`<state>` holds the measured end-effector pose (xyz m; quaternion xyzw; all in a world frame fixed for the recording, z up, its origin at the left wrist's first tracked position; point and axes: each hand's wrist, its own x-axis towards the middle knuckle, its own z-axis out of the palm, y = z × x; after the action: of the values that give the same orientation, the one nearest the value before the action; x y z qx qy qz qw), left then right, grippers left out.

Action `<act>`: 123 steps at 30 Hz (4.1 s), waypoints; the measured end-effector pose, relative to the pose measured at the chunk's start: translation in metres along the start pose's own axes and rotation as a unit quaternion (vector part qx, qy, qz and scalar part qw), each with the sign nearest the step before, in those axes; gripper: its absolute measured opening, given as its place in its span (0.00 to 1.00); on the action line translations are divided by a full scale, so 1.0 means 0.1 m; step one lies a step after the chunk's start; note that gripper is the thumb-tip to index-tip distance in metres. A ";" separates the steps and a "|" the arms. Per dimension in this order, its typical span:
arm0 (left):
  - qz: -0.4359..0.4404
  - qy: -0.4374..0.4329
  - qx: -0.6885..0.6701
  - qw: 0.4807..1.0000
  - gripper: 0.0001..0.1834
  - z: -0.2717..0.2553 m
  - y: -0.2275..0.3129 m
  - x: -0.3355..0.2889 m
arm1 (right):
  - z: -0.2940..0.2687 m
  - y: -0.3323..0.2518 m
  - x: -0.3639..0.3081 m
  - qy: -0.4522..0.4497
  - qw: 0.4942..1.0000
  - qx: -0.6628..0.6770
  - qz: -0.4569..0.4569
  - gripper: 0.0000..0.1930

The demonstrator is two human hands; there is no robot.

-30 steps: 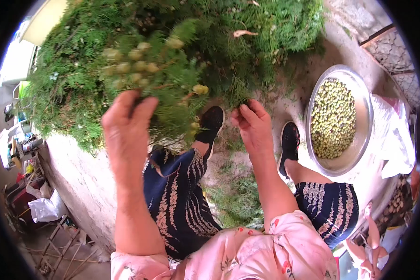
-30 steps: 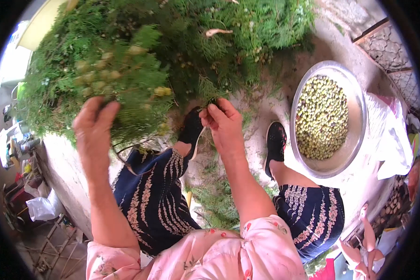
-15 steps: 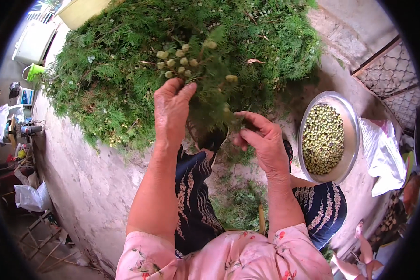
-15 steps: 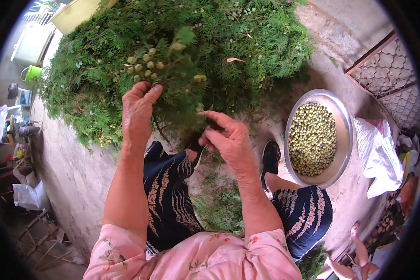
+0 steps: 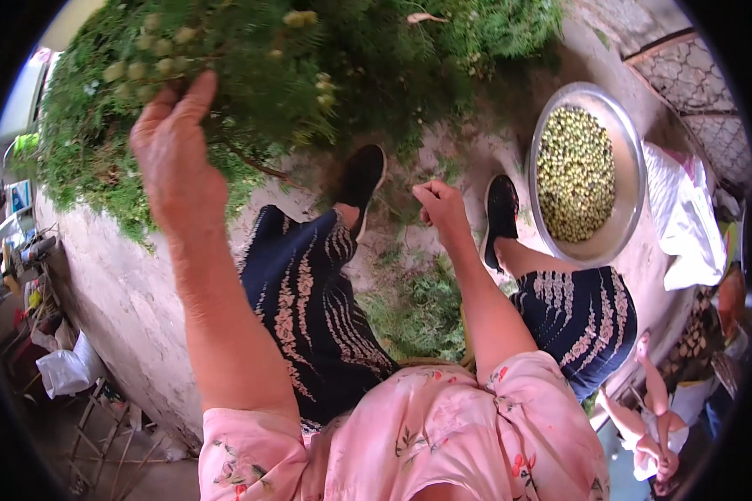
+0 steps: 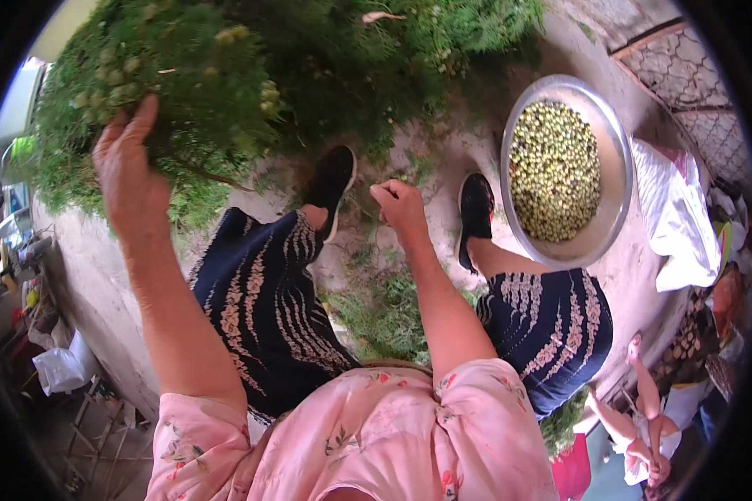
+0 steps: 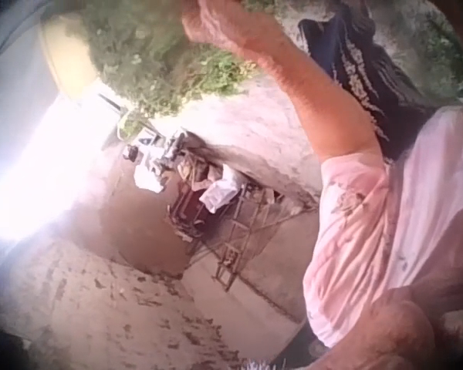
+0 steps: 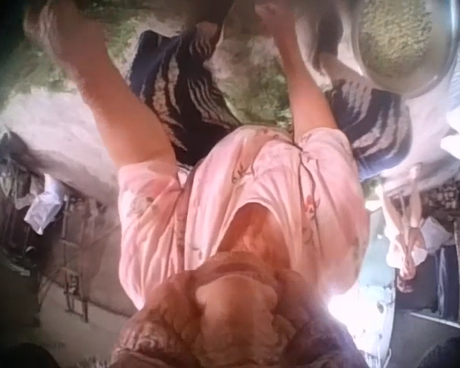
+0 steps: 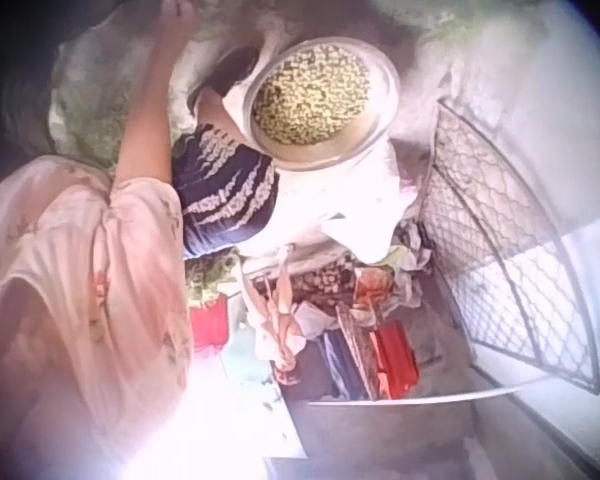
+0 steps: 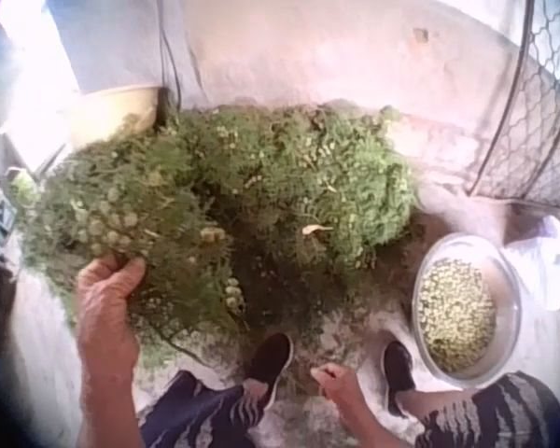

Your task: The person picks small green cones from cedar-like branches by hand and drops them into a metal bowl.

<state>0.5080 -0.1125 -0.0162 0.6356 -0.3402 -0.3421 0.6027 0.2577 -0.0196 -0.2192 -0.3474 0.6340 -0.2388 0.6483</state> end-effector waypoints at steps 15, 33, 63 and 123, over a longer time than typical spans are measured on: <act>0.008 0.039 0.131 0.991 0.19 -0.08 0.02 -0.17 | -0.34 1.56 1.19 0.237 0.953 -0.182 -0.046 0.08; 0.004 0.029 0.115 0.993 0.25 0.09 0.08 -0.31 | -0.37 0.66 0.56 0.061 0.891 0.449 -0.022 0.12; 0.391 -0.358 0.274 0.803 0.19 0.28 -0.27 -2.13 | -0.85 -0.70 -2.71 0.084 0.889 0.338 -0.297 0.06; 0.156 -0.402 0.285 0.856 0.23 0.94 -0.35 -2.44 | -1.04 0.87 -1.90 0.364 0.855 0.159 -0.333 0.08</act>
<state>0.2987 0.0444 -0.0486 0.5253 -0.7300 -0.3578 0.2512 0.1283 0.1631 -0.1553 -0.3185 0.6246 -0.6470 0.2997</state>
